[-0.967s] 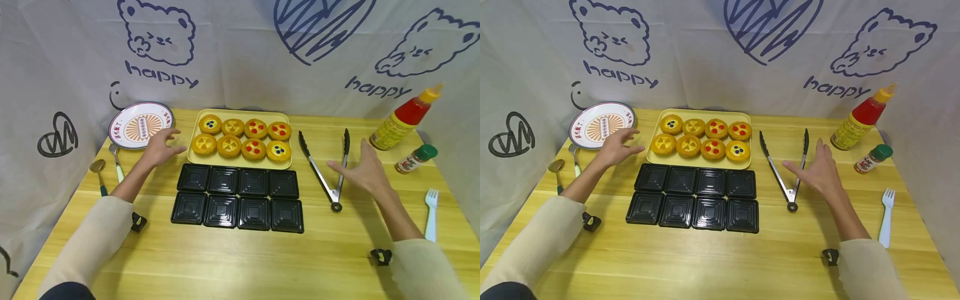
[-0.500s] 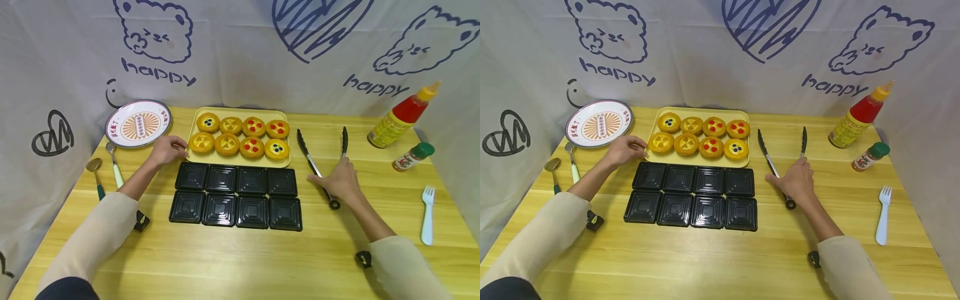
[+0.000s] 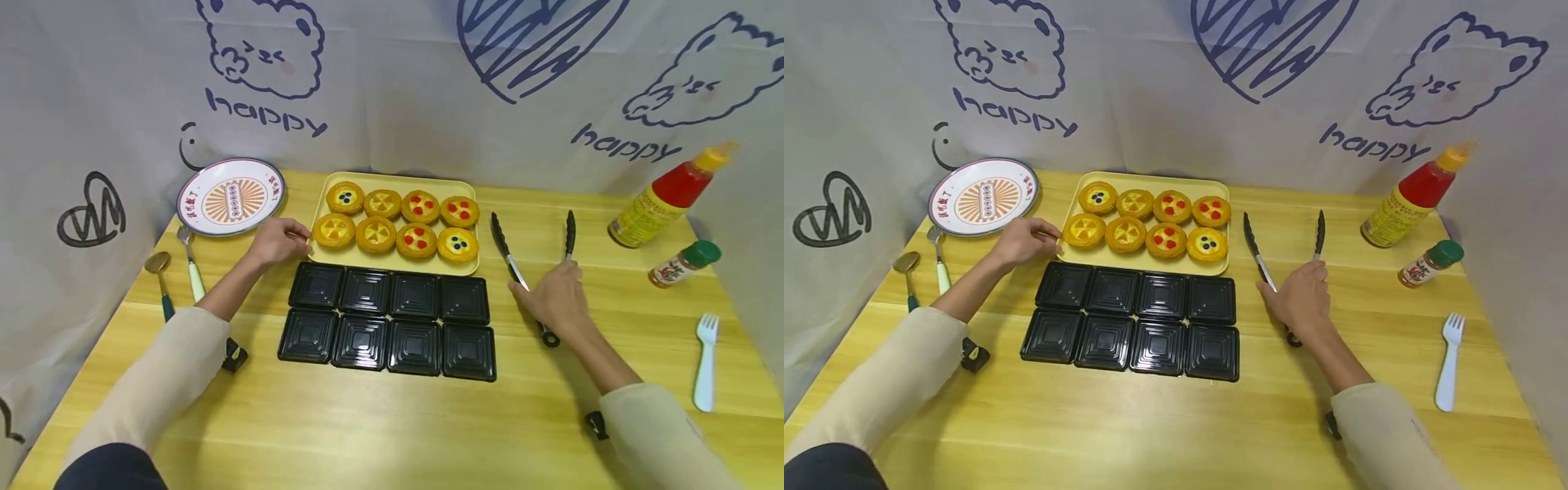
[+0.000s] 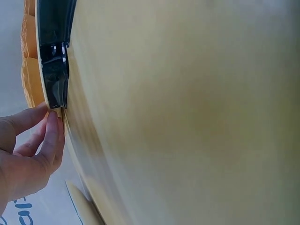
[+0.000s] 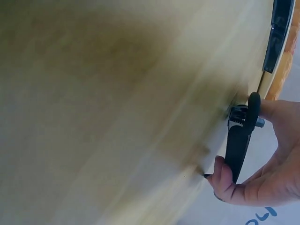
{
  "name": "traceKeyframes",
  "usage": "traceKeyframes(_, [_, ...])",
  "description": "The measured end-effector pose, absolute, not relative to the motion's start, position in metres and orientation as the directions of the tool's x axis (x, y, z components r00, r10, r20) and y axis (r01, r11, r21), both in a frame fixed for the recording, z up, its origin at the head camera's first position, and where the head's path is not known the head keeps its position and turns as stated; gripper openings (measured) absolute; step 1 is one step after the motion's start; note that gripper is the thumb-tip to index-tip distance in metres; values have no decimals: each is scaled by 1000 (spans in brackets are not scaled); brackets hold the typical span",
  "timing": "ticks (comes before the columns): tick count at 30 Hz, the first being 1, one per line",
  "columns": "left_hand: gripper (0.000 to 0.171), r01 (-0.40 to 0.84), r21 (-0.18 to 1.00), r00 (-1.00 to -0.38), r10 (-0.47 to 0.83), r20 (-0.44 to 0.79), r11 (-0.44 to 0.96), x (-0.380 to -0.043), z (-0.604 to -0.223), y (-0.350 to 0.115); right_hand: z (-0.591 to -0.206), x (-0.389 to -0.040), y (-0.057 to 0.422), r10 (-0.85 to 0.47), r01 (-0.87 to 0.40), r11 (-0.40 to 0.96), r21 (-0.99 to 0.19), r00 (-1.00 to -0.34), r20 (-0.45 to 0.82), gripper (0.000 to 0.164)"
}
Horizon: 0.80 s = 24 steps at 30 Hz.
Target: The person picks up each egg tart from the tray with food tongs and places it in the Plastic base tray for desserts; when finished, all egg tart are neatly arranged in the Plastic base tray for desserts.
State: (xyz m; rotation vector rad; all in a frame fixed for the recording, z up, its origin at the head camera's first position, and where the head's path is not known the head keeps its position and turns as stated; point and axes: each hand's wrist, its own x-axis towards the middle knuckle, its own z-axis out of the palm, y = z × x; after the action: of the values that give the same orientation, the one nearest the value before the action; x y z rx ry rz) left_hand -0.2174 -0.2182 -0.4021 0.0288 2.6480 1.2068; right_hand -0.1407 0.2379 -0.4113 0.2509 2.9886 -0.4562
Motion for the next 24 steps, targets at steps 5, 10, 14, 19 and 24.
traceKeyframes(5, [31, -72, 736, -974, 110, -196, 673, -216, -395, -230, -405, -145, 234, 106, 157, 935, -318, -979, -173, 108])
traceKeyframes(10, [31, -74, 729, -972, 112, -204, 681, -220, -395, -223, -395, -142, 247, 93, 164, 906, -391, -976, -195, 91])
traceKeyframes(14, [30, -78, 733, -969, 122, -215, 676, -222, -402, -211, -386, -133, 263, 125, 171, 891, -421, -983, -135, 77])
traceKeyframes(19, [30, -69, 720, -963, 143, -229, 690, -222, -407, -203, -369, -125, 273, 67, 95, 912, -398, -994, -84, 85])
traceKeyframes(24, [28, -44, 686, -974, 123, -192, 726, -225, -399, -209, -352, -125, 266, -48, -6, 922, -387, -994, -98, 100])
